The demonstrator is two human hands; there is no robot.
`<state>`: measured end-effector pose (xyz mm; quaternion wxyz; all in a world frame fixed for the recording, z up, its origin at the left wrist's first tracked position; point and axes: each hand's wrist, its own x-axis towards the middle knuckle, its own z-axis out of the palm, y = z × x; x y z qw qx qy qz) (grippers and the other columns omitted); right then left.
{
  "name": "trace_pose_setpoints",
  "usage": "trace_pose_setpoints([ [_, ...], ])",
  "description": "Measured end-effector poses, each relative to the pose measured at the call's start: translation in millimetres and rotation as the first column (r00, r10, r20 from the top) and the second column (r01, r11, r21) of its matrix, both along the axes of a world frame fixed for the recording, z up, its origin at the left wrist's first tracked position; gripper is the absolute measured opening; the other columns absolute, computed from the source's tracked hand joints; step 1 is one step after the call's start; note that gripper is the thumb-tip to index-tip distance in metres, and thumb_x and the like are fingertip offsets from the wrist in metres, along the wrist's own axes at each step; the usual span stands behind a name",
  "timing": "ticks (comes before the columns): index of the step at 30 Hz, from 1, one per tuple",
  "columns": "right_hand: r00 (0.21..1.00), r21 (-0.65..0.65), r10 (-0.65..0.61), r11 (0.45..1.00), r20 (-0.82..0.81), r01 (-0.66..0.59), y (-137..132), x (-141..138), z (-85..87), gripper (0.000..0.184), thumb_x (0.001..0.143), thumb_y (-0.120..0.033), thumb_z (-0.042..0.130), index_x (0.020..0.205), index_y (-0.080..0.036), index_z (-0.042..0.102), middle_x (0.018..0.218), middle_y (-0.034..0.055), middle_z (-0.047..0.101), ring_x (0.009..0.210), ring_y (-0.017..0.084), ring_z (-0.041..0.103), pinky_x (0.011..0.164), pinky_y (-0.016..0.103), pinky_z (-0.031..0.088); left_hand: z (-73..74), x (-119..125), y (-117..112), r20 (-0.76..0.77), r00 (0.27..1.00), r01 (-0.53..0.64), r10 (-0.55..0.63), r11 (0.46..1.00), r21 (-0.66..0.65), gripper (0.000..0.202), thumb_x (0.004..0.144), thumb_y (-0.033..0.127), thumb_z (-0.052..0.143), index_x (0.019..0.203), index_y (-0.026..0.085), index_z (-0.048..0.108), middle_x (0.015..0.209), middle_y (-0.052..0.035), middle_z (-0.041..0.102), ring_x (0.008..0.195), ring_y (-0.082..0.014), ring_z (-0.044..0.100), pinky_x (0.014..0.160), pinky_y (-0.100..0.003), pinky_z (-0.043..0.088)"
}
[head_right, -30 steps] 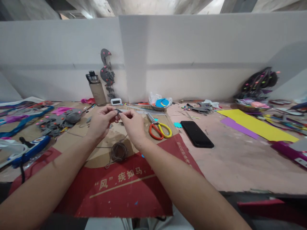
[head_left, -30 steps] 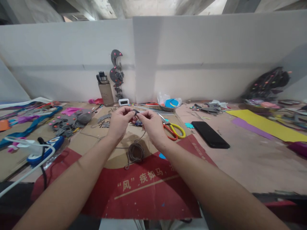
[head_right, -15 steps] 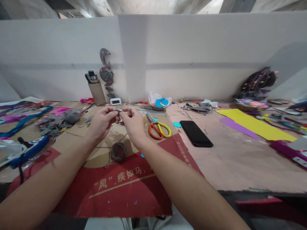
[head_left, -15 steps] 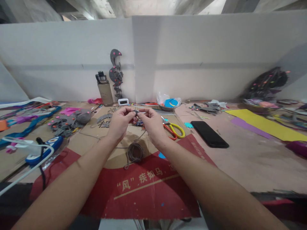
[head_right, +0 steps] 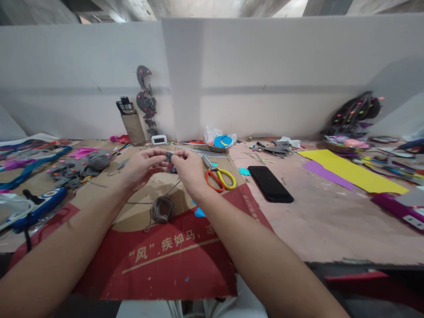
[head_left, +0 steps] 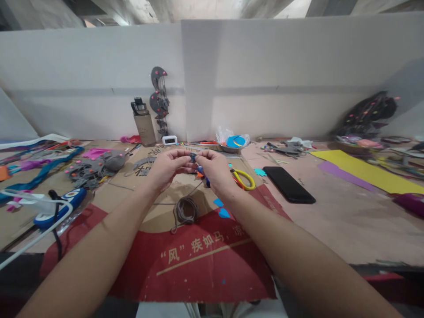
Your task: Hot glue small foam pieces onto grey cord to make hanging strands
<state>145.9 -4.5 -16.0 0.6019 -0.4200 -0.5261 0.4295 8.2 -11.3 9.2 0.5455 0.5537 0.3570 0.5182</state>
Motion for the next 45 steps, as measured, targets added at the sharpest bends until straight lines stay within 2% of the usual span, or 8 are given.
trace_pose_setpoints([
  [8,0.968,0.122,-0.078,0.991,0.240,0.049,-3.1,-0.1,-0.9,0.019,0.070,-0.035,0.058,0.074,-0.018,0.063,0.057,-0.0040,0.052,0.051,0.009,0.043,0.047,0.021,0.031,-4.5,-3.3,3.4,-0.150,0.984,-0.077,0.093,0.991,0.106,0.016,0.067,0.025,0.070,0.073,0.012,0.064,0.063,-0.0037,0.065,0.056,-0.0123,0.062,0.058,-0.026,0.054],
  [11,0.971,0.116,-0.018,0.993,0.238,-0.010,-3.3,-0.2,0.9,0.018,0.071,-0.034,0.059,0.075,-0.017,0.063,0.059,-0.0037,0.052,0.052,0.008,0.042,0.048,0.021,0.031,-3.6,-3.0,3.2,-0.142,0.980,-0.122,0.137,0.986,0.112,0.013,0.066,0.022,0.069,0.070,0.012,0.061,0.059,-0.0026,0.064,0.052,-0.0109,0.061,0.055,-0.024,0.053],
  [15,0.975,0.056,0.104,0.992,0.194,-0.117,-2.4,0.8,2.6,0.025,0.070,-0.035,0.060,0.086,-0.017,0.064,0.058,-0.0061,0.047,0.050,0.007,0.038,0.047,0.021,0.030,-3.7,-4.4,4.9,-0.101,0.984,-0.140,0.146,0.988,0.057,0.013,0.067,0.021,0.067,0.072,0.012,0.059,0.059,-0.0024,0.063,0.052,-0.0112,0.061,0.053,-0.023,0.052],
  [19,0.977,0.050,0.118,0.990,0.176,-0.129,-4.3,0.8,4.4,0.027,0.068,-0.036,0.062,0.086,-0.016,0.064,0.055,-0.0069,0.045,0.050,0.007,0.036,0.046,0.021,0.029,-4.7,-5.0,6.2,-0.085,0.985,-0.148,0.150,0.988,0.033,0.014,0.066,0.021,0.068,0.072,0.011,0.059,0.059,-0.0023,0.063,0.050,-0.0102,0.060,0.052,-0.022,0.050],
  [24,0.979,0.068,0.041,0.996,0.200,-0.056,-4.4,0.6,3.7,0.019,0.070,-0.035,0.058,0.075,-0.017,0.061,0.059,-0.0027,0.055,0.051,0.009,0.045,0.047,0.022,0.035,-5.6,-1.2,3.4,-0.089,0.990,-0.109,0.113,0.993,0.048,0.014,0.065,0.020,0.069,0.069,0.011,0.060,0.060,-0.0026,0.064,0.050,-0.0099,0.060,0.055,-0.023,0.052],
  [33,0.965,0.042,0.029,0.998,0.261,-0.041,5.9,8.9,-3.1,0.013,0.070,-0.031,0.054,0.068,-0.019,0.056,0.055,-0.0042,0.050,0.046,0.008,0.043,0.042,0.021,0.037,-1.9,-13.9,7.5,-0.171,0.982,0.068,-0.079,0.995,-0.068,0.021,0.069,0.028,0.071,0.080,0.011,0.069,0.074,-0.0101,0.070,0.062,-0.0138,0.065,0.060,-0.025,0.053],
  [37,0.951,0.012,0.046,0.999,0.305,-0.052,4.1,10.6,-1.8,0.017,0.071,-0.035,0.054,0.073,-0.019,0.058,0.057,-0.0033,0.052,0.044,0.009,0.044,0.040,0.022,0.035,-1.3,-15.0,8.1,-0.192,0.981,-0.005,0.003,1.000,-0.010,0.024,0.068,0.028,0.072,0.087,0.013,0.069,0.075,-0.0082,0.070,0.064,-0.0143,0.066,0.056,-0.023,0.052],
  [45,0.886,0.155,-0.071,0.988,0.459,-0.001,-5.0,7.2,2.9,0.011,0.072,-0.029,0.054,0.067,-0.019,0.056,0.053,-0.0049,0.047,0.049,0.009,0.039,0.048,0.023,0.029,-3.2,-10.7,5.0,-0.420,0.901,-0.037,0.106,0.985,0.170,0.016,0.070,0.029,0.067,0.073,0.013,0.068,0.058,-0.0059,0.066,0.050,-0.0117,0.058,0.047,-0.020,0.047],
])
